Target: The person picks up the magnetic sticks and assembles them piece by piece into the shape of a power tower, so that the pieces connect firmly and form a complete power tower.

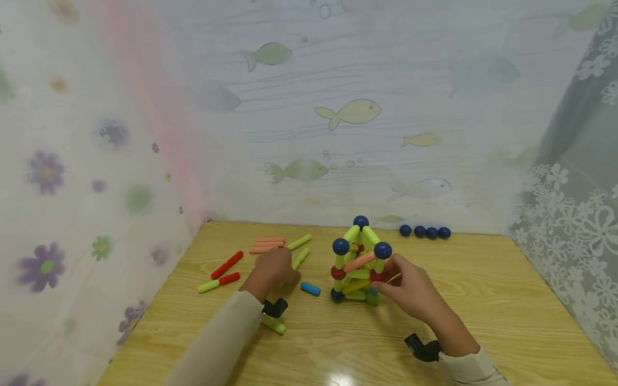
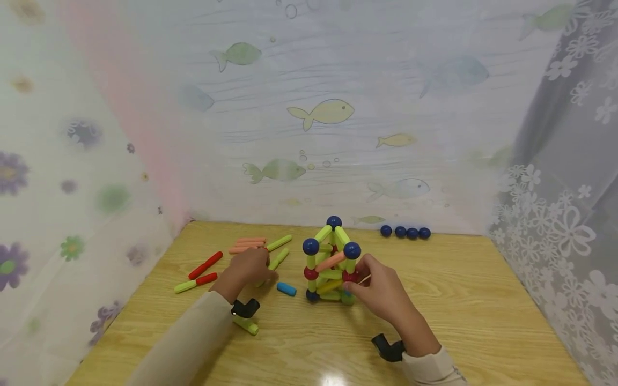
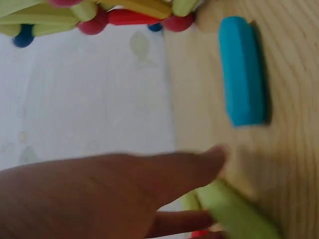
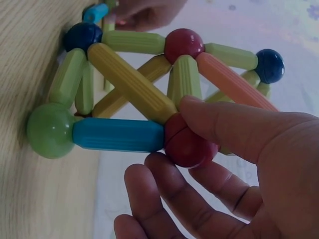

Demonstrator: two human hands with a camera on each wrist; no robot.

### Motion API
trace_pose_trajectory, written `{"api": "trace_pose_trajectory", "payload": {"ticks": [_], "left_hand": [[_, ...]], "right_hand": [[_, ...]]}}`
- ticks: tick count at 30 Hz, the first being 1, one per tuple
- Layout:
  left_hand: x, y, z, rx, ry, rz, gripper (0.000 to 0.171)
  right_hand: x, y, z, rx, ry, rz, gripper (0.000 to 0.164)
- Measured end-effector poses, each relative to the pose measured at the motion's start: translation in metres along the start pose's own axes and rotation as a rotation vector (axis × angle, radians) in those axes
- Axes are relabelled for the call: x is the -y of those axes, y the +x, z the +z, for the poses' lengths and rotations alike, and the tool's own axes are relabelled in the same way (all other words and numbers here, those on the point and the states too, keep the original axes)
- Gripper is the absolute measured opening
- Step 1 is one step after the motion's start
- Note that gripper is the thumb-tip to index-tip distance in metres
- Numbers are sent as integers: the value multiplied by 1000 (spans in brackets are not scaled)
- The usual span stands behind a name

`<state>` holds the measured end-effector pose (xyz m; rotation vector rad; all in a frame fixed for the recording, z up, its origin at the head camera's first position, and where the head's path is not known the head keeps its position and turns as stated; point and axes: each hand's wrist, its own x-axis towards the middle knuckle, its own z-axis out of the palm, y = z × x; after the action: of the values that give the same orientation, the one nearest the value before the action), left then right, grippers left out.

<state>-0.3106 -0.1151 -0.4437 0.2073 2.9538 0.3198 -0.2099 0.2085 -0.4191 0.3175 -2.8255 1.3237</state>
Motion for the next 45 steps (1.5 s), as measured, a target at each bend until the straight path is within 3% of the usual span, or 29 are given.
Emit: {"api": "trace_pose_trajectory", "payload": {"ticks": [5, 9, 13, 16, 18, 20, 22, 25, 27, 29, 32, 41, 45], "left_hand": [[-8, 21, 10, -139, -96, 50, 37], [-5, 31, 18, -166, -142, 59, 40], [-3, 31, 16, -179, -118, 36, 11], [-5, 26, 11, -266, -118, 37, 25], [-11, 20, 2, -350, -178, 74, 27], [-22, 9, -12, -449, -287, 161, 29], [-36, -7, -28, -521, -433, 300, 28], [-60, -32, -49, -550, -602, 539, 28], [-74, -46, -56, -537, -627, 670, 26], [-85, -55, -59, -547, -560, 763, 24], [-95, -60, -57, -604, -408, 830, 24], [-105, -59, -50, -797, -40, 847, 24], [-109, -62, -50, -813, 49, 847, 22]], "right_hand": [[-1, 1, 1, 2, 4, -4, 33], [-2, 2, 1, 10, 6, -4, 34], [-1, 3, 1, 11, 2, -7, 34], [-1, 3, 1, 2, 2, -8, 33], [-1, 3, 1, 2, 2, -3, 33], [-1, 2, 1, 7, 4, 5, 33], [-1, 1, 0, 12, 8, 11, 34], [-1, 1, -1, 10, 14, 10, 34], [-2, 0, -2, 6, 16, 0, 33], [-2, 0, -3, 4, 15, -8, 33], [-3, 0, -3, 8, 14, -14, 33], [-4, 2, -1, 15, 13, -10, 33], [-5, 1, -1, 19, 17, -11, 34]]}}
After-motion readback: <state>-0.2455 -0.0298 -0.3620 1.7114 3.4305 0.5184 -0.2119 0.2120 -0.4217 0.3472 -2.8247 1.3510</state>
